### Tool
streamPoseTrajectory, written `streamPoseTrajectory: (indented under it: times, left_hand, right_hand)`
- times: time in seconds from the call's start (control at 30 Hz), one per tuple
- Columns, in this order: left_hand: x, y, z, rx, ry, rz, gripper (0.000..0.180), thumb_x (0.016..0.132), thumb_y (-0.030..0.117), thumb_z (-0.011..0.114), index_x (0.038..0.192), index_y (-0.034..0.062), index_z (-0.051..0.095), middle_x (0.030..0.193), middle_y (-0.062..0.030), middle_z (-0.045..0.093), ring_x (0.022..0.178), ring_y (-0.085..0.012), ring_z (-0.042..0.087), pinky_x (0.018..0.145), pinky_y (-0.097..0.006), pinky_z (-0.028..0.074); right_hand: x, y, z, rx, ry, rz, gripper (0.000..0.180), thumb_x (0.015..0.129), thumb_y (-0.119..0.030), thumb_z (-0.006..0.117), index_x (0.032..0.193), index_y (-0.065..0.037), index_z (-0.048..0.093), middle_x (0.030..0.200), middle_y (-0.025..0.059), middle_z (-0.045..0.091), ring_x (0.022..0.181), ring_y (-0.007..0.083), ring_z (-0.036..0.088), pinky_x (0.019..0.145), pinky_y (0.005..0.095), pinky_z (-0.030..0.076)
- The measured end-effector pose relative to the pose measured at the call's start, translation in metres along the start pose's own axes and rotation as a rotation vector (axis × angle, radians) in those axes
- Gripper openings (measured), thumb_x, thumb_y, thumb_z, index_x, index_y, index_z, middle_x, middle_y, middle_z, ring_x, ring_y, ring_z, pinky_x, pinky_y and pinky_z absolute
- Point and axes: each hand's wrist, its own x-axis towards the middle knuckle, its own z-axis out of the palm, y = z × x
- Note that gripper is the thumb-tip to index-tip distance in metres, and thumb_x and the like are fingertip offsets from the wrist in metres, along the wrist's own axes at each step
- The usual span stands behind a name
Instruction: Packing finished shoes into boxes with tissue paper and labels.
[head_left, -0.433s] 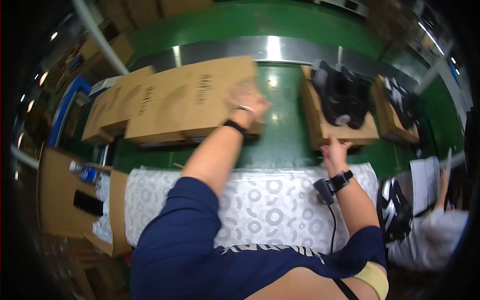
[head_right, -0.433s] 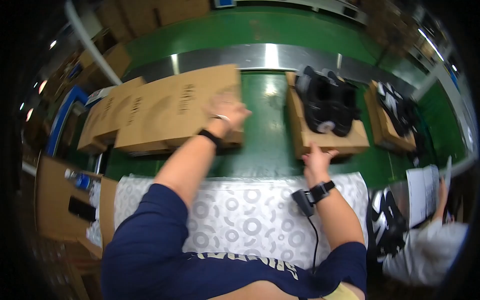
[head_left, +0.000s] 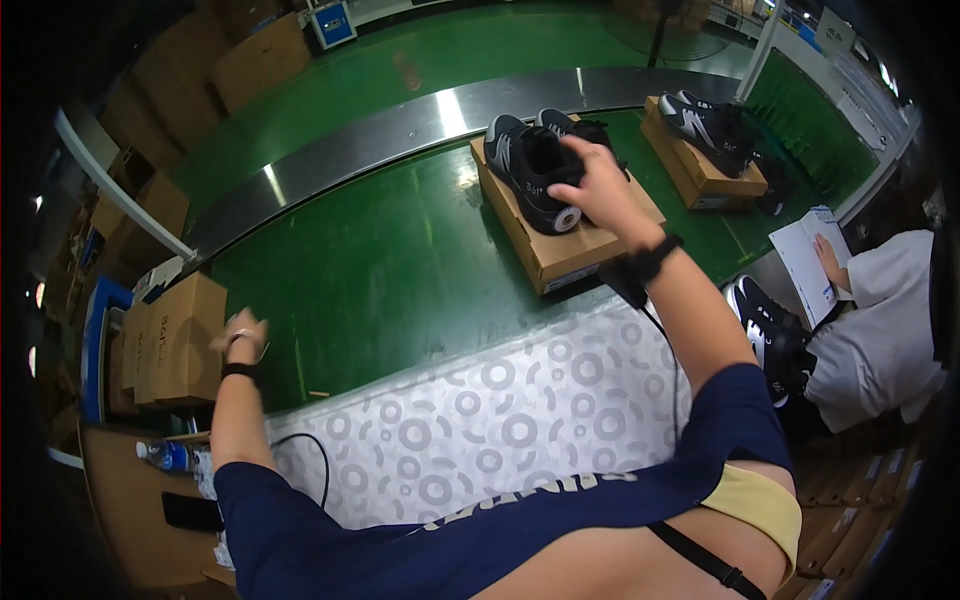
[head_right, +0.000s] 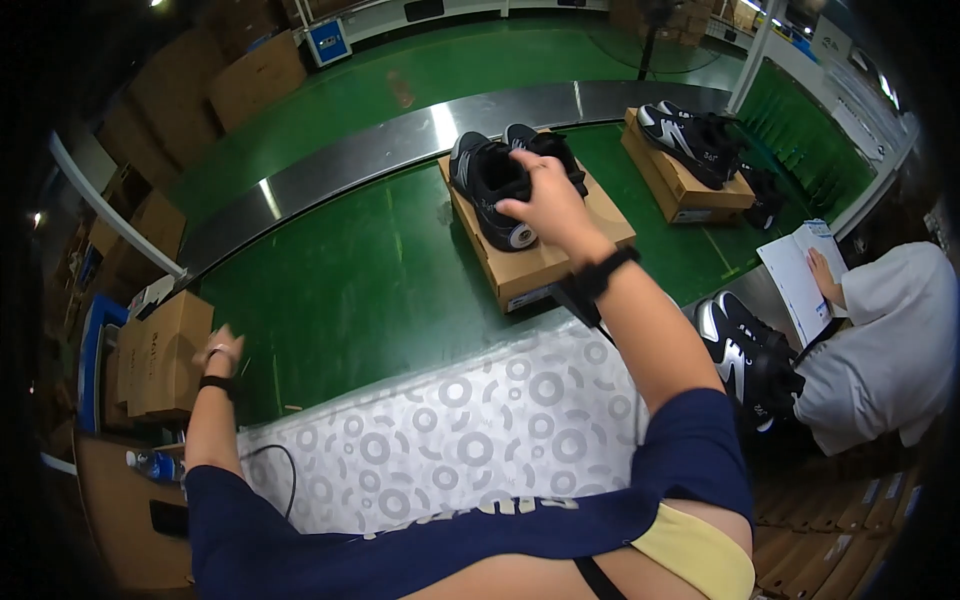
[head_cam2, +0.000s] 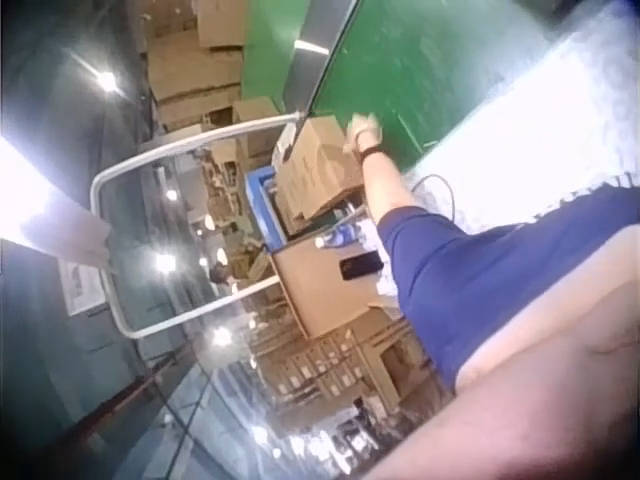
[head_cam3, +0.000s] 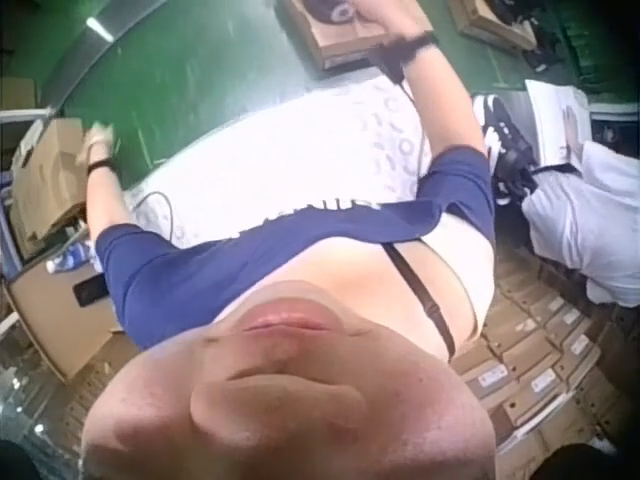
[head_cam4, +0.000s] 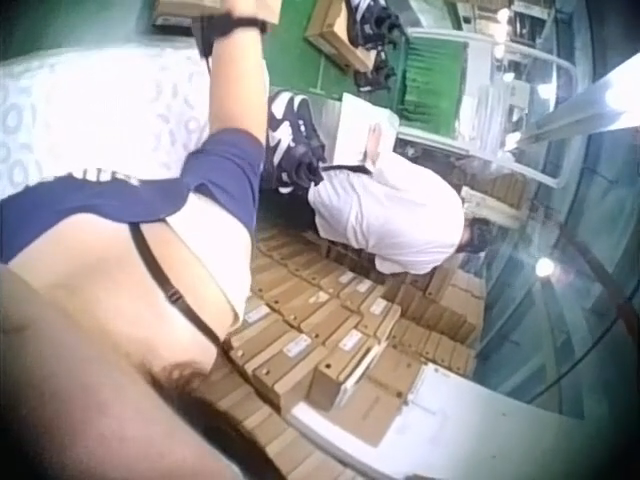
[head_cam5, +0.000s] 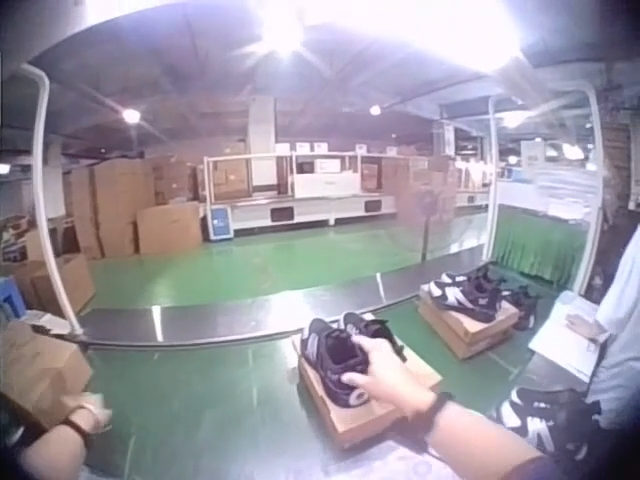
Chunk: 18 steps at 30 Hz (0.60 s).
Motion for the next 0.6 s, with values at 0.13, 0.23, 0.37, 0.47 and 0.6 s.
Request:
streamPoseTrajectory:
  times: [0.13, 0.23, 0.37, 0.47, 0.6]
  left_hand:
    - [-0.177, 0.111, -0.071, -0.305, 0.351, 0.506, 0.054, 0.07, 0.037, 0.063, 0.118, 0.0172, 0.048, 0.116, -0.0084, 0.053, 0.114, -0.0263, 0.044, 0.096, -0.059, 0.017]
    - [-0.262, 0.15, -0.08, -0.611, 0.682, 0.885, 0.086, 0.059, 0.032, 0.074, 0.131, 0.0125, 0.03, 0.133, -0.0157, 0.031, 0.124, -0.0363, 0.028, 0.097, -0.061, 0.013]
    - [-0.305, 0.15, -0.084, -0.947, 0.966, 1.12, 0.09, 0.055, 0.027, 0.078, 0.129, 0.0062, 0.032, 0.128, -0.0194, 0.036, 0.118, -0.0362, 0.036, 0.097, -0.051, 0.026]
    - [-0.328, 0.134, -0.067, -1.156, 0.863, 1.234, 0.084, 0.057, 0.025, 0.078, 0.126, 0.0015, 0.036, 0.119, -0.0158, 0.048, 0.109, -0.0287, 0.047, 0.093, -0.038, 0.036]
    - [-0.37, 0.114, -0.046, -2.291, -1.034, 0.685, 0.046, 0.086, 0.032, 0.052, 0.121, 0.0021, 0.043, 0.108, -0.0071, 0.055, 0.098, -0.0174, 0.054, 0.082, -0.027, 0.043]
  right_hand:
    - [0.028, -0.039, 0.001, 0.036, -0.305, 0.065, 0.032, 0.069, -0.015, 0.069, 0.09, 0.002, 0.053, 0.072, 0.0171, 0.059, 0.074, 0.0289, 0.059, 0.069, 0.0316, 0.045]
    - [0.002, -0.102, -0.062, 0.296, -0.324, 0.017, 0.028, 0.067, -0.01, 0.067, 0.09, 0.0, 0.055, 0.077, 0.0083, 0.06, 0.071, 0.0139, 0.056, 0.065, 0.0262, 0.046]
    - [-0.058, -0.183, -0.136, 0.723, -0.566, 0.026, 0.033, 0.066, -0.019, 0.07, 0.087, -0.004, 0.05, 0.077, -0.0012, 0.052, 0.071, 0.0061, 0.049, 0.064, 0.0195, 0.04]
    - [-0.093, -0.199, -0.122, 1.24, -0.442, 0.065, 0.042, 0.076, -0.011, 0.065, 0.111, 0.0, 0.043, 0.094, 0.0024, 0.053, 0.084, 0.0085, 0.051, 0.075, 0.0216, 0.041]
    - [-0.119, -0.182, -0.021, 1.056, -0.078, -0.15, 0.06, 0.078, -0.015, 0.064, 0.127, 0.002, 0.033, 0.113, 0.0109, 0.05, 0.098, 0.0116, 0.049, 0.085, 0.0246, 0.039]
